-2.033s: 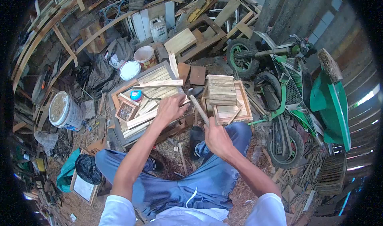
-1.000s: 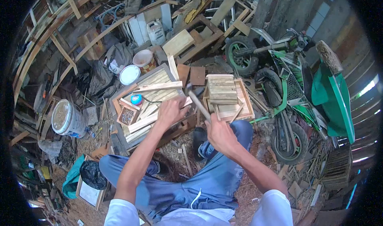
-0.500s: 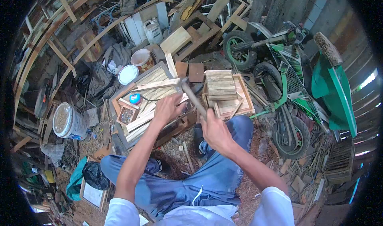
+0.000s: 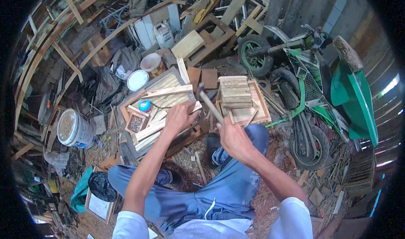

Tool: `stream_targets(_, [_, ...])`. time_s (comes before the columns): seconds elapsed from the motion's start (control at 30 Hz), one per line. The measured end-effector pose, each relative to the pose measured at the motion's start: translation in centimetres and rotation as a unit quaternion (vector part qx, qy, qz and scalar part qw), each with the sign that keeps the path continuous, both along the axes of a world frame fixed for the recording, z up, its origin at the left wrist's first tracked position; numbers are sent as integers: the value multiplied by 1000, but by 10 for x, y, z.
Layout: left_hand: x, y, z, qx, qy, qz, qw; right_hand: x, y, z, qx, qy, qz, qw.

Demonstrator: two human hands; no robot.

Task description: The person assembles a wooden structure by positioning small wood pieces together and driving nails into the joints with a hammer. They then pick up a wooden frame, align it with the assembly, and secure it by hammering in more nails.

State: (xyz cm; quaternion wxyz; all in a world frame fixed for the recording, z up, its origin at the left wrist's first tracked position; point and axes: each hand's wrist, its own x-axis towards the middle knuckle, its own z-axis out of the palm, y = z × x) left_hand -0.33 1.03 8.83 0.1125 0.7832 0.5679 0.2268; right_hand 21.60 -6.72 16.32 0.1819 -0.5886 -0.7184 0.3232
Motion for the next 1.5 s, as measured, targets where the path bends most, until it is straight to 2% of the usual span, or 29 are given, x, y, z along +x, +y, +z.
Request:
stream_targets(0.1, [2, -1, 2, -14, -1, 8, 1000, -12, -5, 31, 52, 64, -45, 996])
stream_targets(0.2, [3, -2, 8, -46, 3, 20, 999, 4, 1, -30, 18, -13, 55, 998])
stream_targets(0.23, [4, -3, 11, -58, 9, 21, 998, 2, 1, -32, 40, -36, 54, 997])
stream_targets(0.33, [0, -3, -1, -39, 3, 25, 999, -5, 3, 8, -11, -23, 17, 1000])
stream_targets(0.37, [-1, 0, -4, -32, -1, 23, 999, -8, 1, 21, 20, 2, 10, 1000])
stream_targets(0.47, [0, -2, -5, -23, -13, 19, 999, -17, -4, 17, 93, 80, -43, 991])
stream_targets(0.5, [-1, -3, -4, -36, -8, 20, 999, -13, -3, 6, 9, 29, -31, 999])
stream_targets(0.6, [2, 3, -2, -25, 0, 15, 1000, 6, 3, -32, 54, -37, 55, 996])
stream_targets(0.63, [2, 4, -2, -25, -4, 20, 999, 1, 5, -14, 17, -40, 32, 999])
stream_targets(0.73, [0, 0, -4, -20, -24, 14, 999, -11, -1, 34, 15, -6, -23, 1000])
stream_targets(0.87, [-6, 3, -3, -52, -5, 17, 998, -9, -5, 41, 65, 56, -35, 996])
stream_targets(1.0, [-18, -1, 1, -52, -67, 49, 995, -2, -19, 27, 26, 56, -41, 997])
stream_targets(1.13, [-52, -4, 12, -106, -121, 98, 982, 0, -33, 3, -21, 71, -62, 995])
stream_targets(1.17, [-61, -6, 6, -71, -143, 72, 985, -3, -36, -1, -34, 75, -68, 994])
stream_targets(1.27, [-74, -19, 21, -129, -89, 61, 986, -13, -44, -11, -57, 78, -70, 993])
stream_targets(1.4, [-84, -31, 29, -188, -99, 74, 974, -24, -53, -21, -58, 69, -55, 994])
stream_targets(1.5, [-86, -36, 24, -162, -90, 66, 980, -30, -57, -28, -49, 96, -42, 993])
